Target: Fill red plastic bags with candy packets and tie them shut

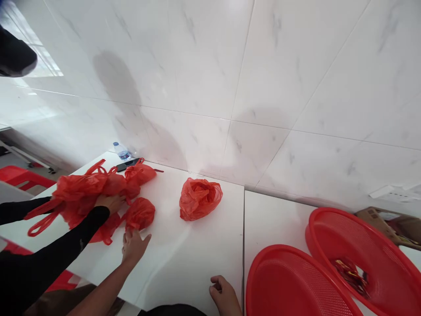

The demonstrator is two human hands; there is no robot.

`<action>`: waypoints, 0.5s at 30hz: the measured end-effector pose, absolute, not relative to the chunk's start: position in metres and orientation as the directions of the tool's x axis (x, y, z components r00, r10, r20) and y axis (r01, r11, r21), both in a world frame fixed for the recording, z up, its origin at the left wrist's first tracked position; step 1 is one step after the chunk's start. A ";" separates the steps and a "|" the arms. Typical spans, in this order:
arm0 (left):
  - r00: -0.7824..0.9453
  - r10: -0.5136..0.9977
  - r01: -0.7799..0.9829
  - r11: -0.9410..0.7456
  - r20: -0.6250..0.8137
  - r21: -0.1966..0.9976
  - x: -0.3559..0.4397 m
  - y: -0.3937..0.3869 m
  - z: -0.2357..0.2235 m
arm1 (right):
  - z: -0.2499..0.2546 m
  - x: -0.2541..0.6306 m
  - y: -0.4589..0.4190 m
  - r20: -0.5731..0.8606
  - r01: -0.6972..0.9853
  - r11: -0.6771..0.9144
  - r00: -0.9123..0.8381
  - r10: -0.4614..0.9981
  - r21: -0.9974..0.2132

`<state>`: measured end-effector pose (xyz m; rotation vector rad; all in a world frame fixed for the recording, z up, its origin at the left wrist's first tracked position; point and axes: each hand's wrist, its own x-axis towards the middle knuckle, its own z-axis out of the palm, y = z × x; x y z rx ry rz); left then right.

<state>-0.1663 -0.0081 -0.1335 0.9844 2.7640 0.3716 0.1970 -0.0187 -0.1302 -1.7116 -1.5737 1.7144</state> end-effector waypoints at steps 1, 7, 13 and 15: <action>-0.705 0.709 0.665 0.673 -0.026 0.322 -0.158 -0.006 -0.133 | -0.129 0.196 -0.018 -0.561 0.495 -0.387 -0.270 0.783 -0.778; -0.169 0.963 0.889 0.055 0.212 0.455 -0.081 0.040 -0.110 | -0.124 0.192 -0.014 -0.552 0.500 -0.372 -0.280 0.785 -0.782; -0.354 0.935 0.725 0.290 -0.022 0.624 -0.052 0.117 -0.081 | -0.133 0.200 -0.021 -0.542 0.479 -0.381 -0.261 0.799 -0.791; -0.339 0.938 0.726 0.309 -0.071 0.615 -0.053 0.126 -0.083 | -0.132 0.202 -0.025 -0.522 0.453 -0.376 -0.257 0.813 -0.808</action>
